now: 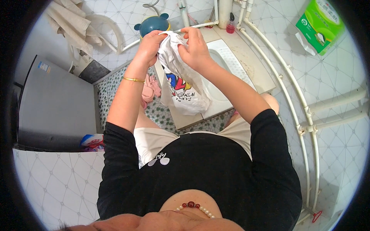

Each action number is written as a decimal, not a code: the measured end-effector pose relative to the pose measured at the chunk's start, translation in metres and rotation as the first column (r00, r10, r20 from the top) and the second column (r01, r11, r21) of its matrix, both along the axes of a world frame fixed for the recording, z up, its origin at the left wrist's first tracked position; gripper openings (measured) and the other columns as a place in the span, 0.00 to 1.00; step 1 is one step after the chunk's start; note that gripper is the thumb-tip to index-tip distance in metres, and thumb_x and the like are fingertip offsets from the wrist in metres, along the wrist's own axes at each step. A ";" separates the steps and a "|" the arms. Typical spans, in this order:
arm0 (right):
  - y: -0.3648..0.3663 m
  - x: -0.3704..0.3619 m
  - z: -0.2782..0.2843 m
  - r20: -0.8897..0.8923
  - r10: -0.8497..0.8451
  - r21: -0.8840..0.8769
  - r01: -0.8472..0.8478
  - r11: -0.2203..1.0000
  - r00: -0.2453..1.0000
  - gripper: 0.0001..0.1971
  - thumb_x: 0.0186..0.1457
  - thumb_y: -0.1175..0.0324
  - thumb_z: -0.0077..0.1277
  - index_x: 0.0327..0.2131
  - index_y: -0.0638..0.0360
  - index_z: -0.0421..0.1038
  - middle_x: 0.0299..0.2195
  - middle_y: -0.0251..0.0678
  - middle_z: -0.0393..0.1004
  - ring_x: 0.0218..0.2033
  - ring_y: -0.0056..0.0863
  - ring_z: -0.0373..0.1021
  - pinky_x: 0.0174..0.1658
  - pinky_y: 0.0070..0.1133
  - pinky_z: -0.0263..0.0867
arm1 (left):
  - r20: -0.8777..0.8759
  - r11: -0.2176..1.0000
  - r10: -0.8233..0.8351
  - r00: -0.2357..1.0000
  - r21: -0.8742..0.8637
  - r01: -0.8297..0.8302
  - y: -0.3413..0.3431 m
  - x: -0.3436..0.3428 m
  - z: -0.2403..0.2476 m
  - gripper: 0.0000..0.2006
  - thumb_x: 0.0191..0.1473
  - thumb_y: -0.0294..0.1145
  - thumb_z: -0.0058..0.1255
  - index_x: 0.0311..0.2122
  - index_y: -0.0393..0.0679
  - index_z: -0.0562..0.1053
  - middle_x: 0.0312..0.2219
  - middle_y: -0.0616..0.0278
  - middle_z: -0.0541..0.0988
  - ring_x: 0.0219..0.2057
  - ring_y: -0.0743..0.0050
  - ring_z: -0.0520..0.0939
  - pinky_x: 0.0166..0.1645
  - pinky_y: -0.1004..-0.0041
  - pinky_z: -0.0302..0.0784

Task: The person cleans a toilet by wiping the outer edges with a white cloth, applying a red liquid cleaner from a spray bottle, and scrubbing the interior with a long-handled brush.

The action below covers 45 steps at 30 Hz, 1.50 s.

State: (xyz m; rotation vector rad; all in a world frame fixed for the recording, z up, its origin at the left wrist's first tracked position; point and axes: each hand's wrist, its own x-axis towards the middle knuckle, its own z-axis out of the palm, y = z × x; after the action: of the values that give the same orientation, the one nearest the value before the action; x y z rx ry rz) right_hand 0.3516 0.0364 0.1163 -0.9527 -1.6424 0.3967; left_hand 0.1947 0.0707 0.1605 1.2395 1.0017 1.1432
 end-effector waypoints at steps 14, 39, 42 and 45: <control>0.031 0.011 0.023 0.187 0.205 -0.066 -0.196 0.978 0.961 0.07 0.51 0.68 0.46 0.34 0.59 0.67 0.25 0.38 0.71 0.28 0.30 0.68 0.34 0.24 0.64 | -0.447 0.960 -0.116 0.887 0.179 0.216 -0.004 -0.033 0.032 0.18 0.50 0.41 0.50 0.40 0.37 0.72 0.32 0.61 0.76 0.33 0.77 0.74 0.38 0.79 0.68; 0.048 0.092 0.091 0.715 -0.439 0.097 0.545 0.833 0.544 0.11 0.47 0.71 0.39 0.30 0.69 0.69 0.31 0.59 0.71 0.31 0.50 0.71 0.34 0.37 0.67 | -0.355 0.966 0.076 0.932 -0.206 -0.157 0.010 -0.089 0.027 0.19 0.55 0.39 0.38 0.39 0.29 0.65 0.25 0.48 0.76 0.22 0.63 0.80 0.28 0.71 0.79; 0.075 0.118 0.084 0.720 -0.416 0.054 0.553 0.831 0.556 0.13 0.50 0.64 0.47 0.37 0.62 0.69 0.32 0.45 0.72 0.37 0.36 0.69 0.40 0.26 0.64 | -0.221 0.964 0.039 0.975 -0.248 -0.095 0.001 -0.063 0.035 0.26 0.55 0.50 0.36 0.44 0.32 0.64 0.35 0.41 0.73 0.32 0.49 0.79 0.31 0.62 0.79; 0.075 0.116 0.087 0.615 -0.135 -0.328 0.407 0.852 0.777 0.16 0.51 0.63 0.37 0.32 0.67 0.70 0.30 0.53 0.74 0.28 0.43 0.73 0.28 0.33 0.69 | -0.086 0.957 -0.027 0.996 -0.290 0.001 0.000 -0.058 0.034 0.33 0.53 0.58 0.34 0.52 0.37 0.61 0.47 0.40 0.67 0.43 0.39 0.74 0.40 0.48 0.75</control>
State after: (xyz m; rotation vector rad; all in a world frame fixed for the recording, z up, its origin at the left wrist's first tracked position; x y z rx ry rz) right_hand 0.4680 0.1112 0.2035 -1.7871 -1.9409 0.2965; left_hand 0.1368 0.0712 0.1948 1.0659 1.1797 0.8985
